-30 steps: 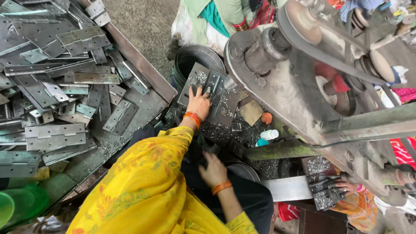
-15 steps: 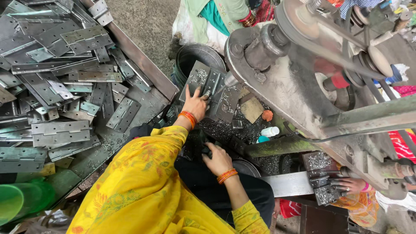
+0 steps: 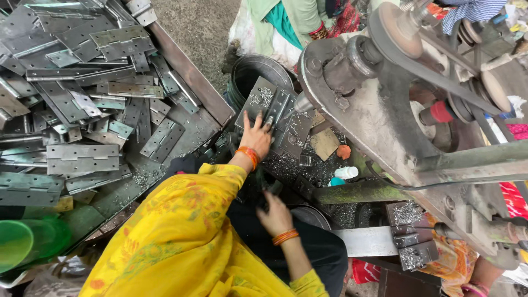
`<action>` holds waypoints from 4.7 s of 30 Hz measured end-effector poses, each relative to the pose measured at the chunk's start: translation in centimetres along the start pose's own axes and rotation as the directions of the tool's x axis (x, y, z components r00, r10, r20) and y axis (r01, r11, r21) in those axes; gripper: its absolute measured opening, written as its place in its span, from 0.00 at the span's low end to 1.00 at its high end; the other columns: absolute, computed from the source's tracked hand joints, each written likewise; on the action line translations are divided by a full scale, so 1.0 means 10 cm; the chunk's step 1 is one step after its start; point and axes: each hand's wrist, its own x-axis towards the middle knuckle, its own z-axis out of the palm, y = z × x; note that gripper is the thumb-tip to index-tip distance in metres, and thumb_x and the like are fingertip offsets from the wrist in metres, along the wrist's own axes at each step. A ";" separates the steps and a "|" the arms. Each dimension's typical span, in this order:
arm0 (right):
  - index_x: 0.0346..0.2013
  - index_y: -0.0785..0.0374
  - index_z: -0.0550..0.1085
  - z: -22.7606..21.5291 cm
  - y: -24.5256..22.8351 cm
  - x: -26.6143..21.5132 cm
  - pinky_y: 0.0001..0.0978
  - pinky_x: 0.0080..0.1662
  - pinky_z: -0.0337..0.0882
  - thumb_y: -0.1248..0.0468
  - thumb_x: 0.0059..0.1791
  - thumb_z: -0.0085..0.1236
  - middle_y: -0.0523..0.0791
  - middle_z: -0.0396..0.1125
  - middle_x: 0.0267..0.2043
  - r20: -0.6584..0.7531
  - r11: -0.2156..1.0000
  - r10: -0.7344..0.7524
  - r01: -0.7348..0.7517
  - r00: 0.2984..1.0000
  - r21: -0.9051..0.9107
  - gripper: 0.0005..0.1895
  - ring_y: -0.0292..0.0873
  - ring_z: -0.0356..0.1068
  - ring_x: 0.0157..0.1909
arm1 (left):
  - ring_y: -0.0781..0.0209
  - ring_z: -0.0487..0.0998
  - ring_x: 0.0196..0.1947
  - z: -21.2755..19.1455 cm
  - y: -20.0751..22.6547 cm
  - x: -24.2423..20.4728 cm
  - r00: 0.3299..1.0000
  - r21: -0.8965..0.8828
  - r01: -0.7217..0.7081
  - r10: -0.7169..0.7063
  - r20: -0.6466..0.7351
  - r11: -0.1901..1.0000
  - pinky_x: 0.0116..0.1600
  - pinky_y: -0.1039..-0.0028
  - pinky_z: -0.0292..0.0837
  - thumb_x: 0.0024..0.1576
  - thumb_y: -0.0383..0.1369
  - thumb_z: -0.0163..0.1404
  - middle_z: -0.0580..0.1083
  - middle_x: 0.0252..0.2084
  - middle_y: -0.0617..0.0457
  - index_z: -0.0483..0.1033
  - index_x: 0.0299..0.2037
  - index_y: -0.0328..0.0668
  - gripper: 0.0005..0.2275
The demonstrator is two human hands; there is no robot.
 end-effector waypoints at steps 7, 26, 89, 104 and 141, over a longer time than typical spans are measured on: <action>0.62 0.52 0.67 0.14 0.03 0.04 0.50 0.52 0.73 0.57 0.42 0.63 0.52 0.67 0.59 -0.053 0.998 -0.026 0.023 0.998 -0.059 0.33 0.61 0.70 0.55 | 0.41 0.45 0.76 0.01 -0.05 0.34 0.999 0.024 0.038 -0.037 -0.034 0.999 0.68 0.24 0.29 0.64 0.43 0.38 0.61 0.72 0.57 0.72 0.63 0.49 0.21; 0.58 0.45 0.74 -0.61 -0.50 0.15 0.47 0.51 0.73 0.50 0.45 0.61 0.51 0.76 0.47 0.063 0.995 0.090 -0.087 0.994 -0.055 0.27 0.56 0.75 0.51 | 0.49 0.73 0.58 0.64 -2.04 -1.29 0.756 -0.083 0.654 -0.645 0.113 0.752 0.57 0.51 0.70 0.54 0.33 0.52 0.75 0.52 0.50 0.82 0.43 0.50 0.10; 0.62 0.55 0.66 0.19 -0.04 -0.06 0.52 0.49 0.73 0.55 0.42 0.63 0.56 0.66 0.59 -0.076 0.995 -0.054 0.047 0.996 -0.091 0.34 0.62 0.71 0.52 | 0.51 0.58 0.72 0.09 -0.34 0.06 0.950 -0.105 -0.308 0.311 0.020 0.946 0.73 0.38 0.37 0.49 0.35 0.59 0.62 0.70 0.49 0.77 0.55 0.55 0.21; 0.60 0.47 0.72 -0.38 -0.11 0.18 0.48 0.52 0.75 0.52 0.47 0.60 0.50 0.74 0.52 0.028 0.998 0.057 -0.057 0.998 0.005 0.25 0.57 0.74 0.53 | 0.41 0.59 0.70 -0.05 -0.12 -0.04 0.989 0.025 -0.068 0.071 -0.131 0.997 0.69 0.27 0.41 0.58 0.35 0.45 0.70 0.62 0.51 0.83 0.46 0.46 0.13; 0.58 0.52 0.73 -0.32 -0.10 0.16 0.49 0.52 0.73 0.55 0.46 0.62 0.53 0.74 0.50 0.008 1.000 0.001 -0.001 1.000 0.010 0.26 0.60 0.73 0.52 | 0.41 0.45 0.77 0.04 -0.06 0.32 0.999 0.014 0.027 -0.027 0.017 1.000 0.69 0.23 0.27 0.66 0.46 0.36 0.65 0.70 0.59 0.70 0.66 0.50 0.22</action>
